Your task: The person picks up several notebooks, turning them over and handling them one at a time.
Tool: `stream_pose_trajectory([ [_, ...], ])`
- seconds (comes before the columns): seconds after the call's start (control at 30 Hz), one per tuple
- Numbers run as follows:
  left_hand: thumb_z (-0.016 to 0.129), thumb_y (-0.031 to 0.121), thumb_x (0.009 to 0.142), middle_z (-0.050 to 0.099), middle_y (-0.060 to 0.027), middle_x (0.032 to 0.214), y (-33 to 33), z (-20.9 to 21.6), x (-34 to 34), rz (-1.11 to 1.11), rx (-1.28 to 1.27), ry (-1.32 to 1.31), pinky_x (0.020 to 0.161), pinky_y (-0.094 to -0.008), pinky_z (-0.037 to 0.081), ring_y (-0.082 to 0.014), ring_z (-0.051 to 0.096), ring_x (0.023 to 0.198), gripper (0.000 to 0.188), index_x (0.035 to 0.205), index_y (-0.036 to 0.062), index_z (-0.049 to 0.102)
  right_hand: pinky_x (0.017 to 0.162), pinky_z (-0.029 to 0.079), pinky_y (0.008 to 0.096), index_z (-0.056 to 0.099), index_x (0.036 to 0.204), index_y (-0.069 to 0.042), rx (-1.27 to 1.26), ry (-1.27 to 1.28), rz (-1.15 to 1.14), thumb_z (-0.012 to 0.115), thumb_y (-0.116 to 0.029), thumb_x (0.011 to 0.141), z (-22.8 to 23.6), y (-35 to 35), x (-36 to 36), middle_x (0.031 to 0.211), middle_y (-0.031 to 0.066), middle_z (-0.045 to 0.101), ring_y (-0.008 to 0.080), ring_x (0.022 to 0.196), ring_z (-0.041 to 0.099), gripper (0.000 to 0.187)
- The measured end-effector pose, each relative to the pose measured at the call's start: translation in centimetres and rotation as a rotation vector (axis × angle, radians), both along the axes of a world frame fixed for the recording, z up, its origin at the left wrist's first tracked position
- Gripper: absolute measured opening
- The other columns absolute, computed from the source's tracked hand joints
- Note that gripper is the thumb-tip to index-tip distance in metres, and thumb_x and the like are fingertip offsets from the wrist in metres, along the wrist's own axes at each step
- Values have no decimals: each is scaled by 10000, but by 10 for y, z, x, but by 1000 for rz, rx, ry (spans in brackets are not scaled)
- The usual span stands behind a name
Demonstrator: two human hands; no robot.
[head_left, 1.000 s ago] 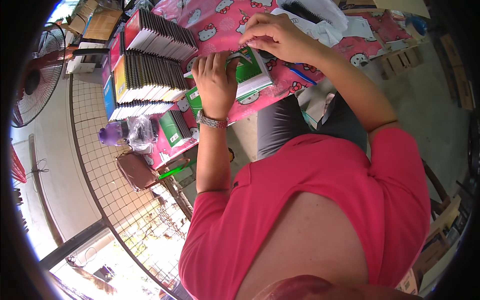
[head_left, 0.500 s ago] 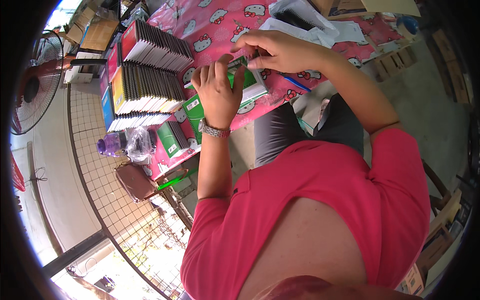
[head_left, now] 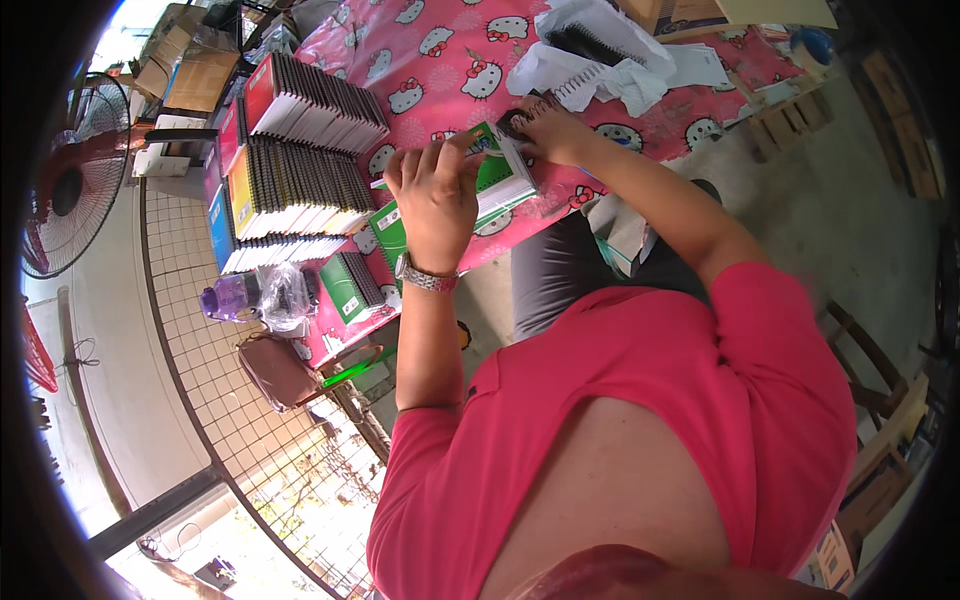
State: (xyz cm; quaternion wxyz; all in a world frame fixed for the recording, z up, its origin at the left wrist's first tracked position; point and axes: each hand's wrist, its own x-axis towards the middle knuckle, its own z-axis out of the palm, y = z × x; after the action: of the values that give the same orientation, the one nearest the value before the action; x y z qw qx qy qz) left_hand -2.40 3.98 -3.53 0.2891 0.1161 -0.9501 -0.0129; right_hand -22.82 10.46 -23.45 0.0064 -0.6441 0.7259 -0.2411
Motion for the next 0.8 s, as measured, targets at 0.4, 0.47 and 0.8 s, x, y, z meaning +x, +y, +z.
stream_pose_trajectory([
  [0.4,752,277,836,621,-95,987,-12,-14,11,192,95,45,896,-476,398,-340,540,1020,294,1019,73,647,771,490,344,608,929,-38,73,-1637,762,661,-316,851,193,8,-23,1029,74,644,167,892,589,294],
  [0.47,769,318,814,614,-67,961,-14,-14,8,157,128,47,824,-485,410,-319,546,997,321,1023,100,660,818,508,354,593,916,-28,270,-893,574,627,-294,868,195,4,-35,1053,71,639,157,916,591,273],
  [0.8,822,333,756,631,-84,930,-21,-11,9,88,152,102,793,-450,431,-319,547,909,378,971,70,657,917,481,309,605,948,-35,80,-1299,615,651,-242,889,205,12,-29,1103,75,659,127,950,612,219],
])
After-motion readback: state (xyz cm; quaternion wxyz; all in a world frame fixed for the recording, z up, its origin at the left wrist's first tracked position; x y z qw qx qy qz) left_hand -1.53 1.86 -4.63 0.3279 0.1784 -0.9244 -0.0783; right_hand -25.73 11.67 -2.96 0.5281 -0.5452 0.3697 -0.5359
